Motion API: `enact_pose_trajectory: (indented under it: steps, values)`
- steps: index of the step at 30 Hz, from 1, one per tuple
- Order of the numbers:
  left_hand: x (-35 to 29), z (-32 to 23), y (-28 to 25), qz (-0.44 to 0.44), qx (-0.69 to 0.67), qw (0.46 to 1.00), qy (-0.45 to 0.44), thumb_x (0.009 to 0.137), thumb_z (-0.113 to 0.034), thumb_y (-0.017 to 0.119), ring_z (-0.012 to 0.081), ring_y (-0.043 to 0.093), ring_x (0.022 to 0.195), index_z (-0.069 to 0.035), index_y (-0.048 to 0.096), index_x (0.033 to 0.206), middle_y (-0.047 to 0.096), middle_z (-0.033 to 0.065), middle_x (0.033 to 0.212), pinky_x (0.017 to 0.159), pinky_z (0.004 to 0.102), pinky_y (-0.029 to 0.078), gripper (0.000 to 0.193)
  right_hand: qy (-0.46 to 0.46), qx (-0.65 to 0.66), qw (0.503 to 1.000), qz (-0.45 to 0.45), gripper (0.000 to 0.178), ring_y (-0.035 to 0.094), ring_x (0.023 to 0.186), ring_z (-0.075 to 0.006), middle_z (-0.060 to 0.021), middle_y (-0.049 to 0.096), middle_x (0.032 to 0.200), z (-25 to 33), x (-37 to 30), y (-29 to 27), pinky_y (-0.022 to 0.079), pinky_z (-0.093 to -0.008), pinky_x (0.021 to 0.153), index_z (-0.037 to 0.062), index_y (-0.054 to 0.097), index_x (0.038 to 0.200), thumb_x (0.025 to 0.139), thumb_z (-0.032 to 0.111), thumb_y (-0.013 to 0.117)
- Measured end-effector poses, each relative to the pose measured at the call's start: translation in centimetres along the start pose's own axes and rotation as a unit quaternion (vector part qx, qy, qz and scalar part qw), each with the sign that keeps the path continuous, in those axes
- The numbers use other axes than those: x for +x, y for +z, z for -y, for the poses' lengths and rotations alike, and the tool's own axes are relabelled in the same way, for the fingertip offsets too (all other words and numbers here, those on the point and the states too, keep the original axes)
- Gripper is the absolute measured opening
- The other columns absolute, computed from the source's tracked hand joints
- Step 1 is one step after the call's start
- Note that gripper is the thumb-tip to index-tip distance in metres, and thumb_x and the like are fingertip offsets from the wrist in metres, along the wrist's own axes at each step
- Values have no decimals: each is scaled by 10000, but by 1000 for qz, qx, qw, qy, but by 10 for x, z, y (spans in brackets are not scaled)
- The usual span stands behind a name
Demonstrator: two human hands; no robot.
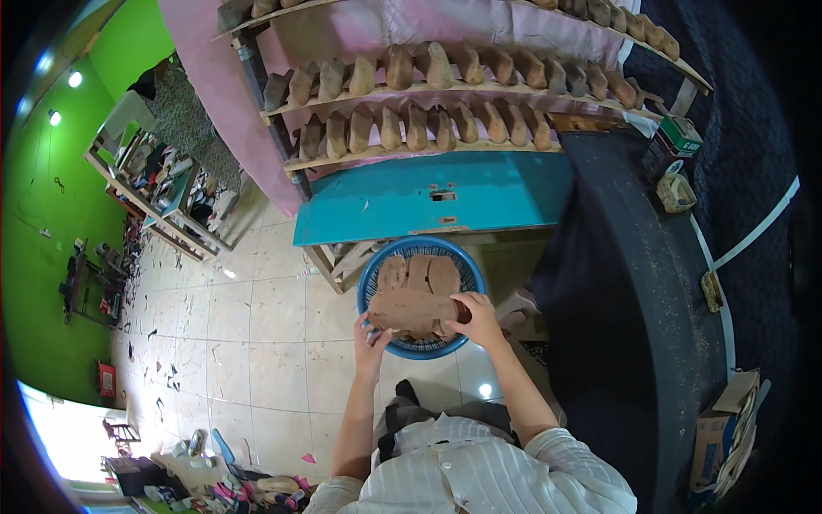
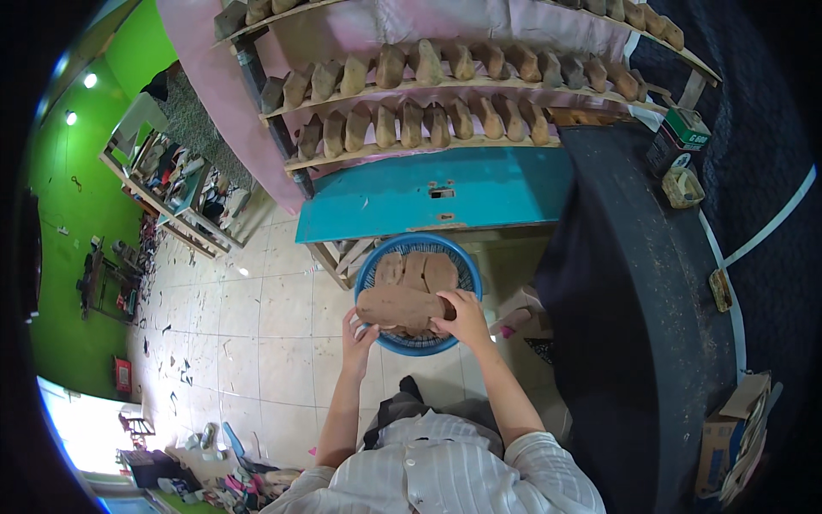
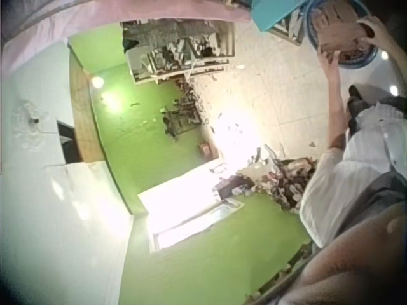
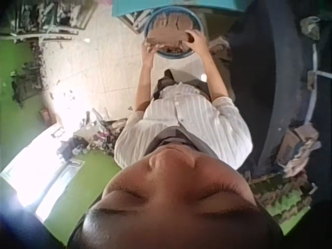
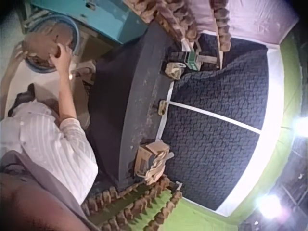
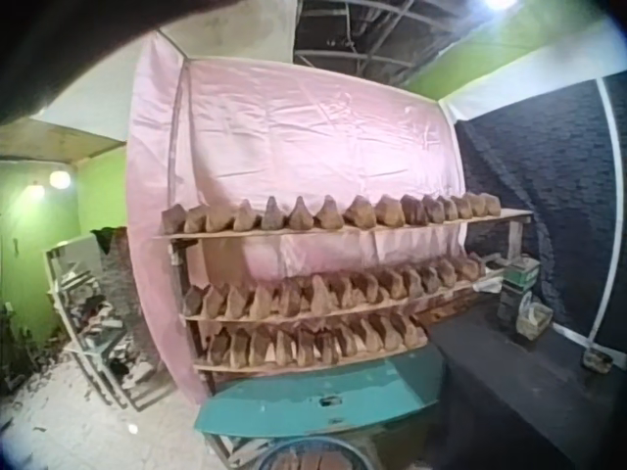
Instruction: The person takes shoe insoles from a box and applies adhesive to their surfaces using a handheld brush. They spread the adhesive across each insole and place them into a basket.
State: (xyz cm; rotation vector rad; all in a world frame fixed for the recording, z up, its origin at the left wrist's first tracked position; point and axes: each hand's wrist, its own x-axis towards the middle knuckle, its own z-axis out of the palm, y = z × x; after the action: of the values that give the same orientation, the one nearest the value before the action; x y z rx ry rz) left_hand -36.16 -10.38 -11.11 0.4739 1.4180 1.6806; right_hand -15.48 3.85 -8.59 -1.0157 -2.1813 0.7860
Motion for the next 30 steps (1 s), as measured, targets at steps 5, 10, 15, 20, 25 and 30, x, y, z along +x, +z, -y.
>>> enact_pose_trajectory:
  steps: [5,10,15,20,25,30]
  values:
    - [50,1,-33,27,146,989,16,764,-45,706,157,541,932,-50,368,1325,506,89,1161,787,277,478,655,17,-24,999,-28,578,464,1059,-351,-130,515,1100,0,31,31,419,-420,899,183,621,1123,577,156,810]
    - [106,13,-39,11,216,976,8,741,-57,728,158,595,873,-46,375,1318,530,110,1167,752,280,497,677,36,-21,999,3,602,475,1050,-358,-142,530,1100,-25,69,53,415,-429,901,143,589,1143,582,145,808]
    - [152,31,-40,54,234,971,-11,745,-23,698,160,565,876,-86,385,1322,495,105,1199,767,279,486,659,29,-34,999,24,614,499,1048,-368,-161,551,1104,-65,96,68,408,-444,904,95,561,1147,586,145,806]
    - [188,61,-49,72,250,965,-45,735,-1,659,151,563,857,-106,371,1346,495,107,1198,756,277,497,684,66,-18,996,65,600,512,1055,-357,-152,572,1089,-101,115,88,416,-433,912,80,564,1135,592,153,808]
    - [215,86,-55,74,310,944,-87,744,-9,611,146,572,796,-142,340,1375,541,99,1057,649,274,513,700,96,-2,992,87,587,500,1090,-356,-154,567,1128,-126,129,107,409,-432,943,76,571,1133,602,150,807]
    - [229,101,-51,47,271,943,-186,760,-48,593,147,593,671,-161,331,1391,582,86,894,565,273,499,693,128,-15,984,119,587,498,1123,-346,-158,558,1181,-141,139,125,405,-431,962,78,567,1156,624,158,801]
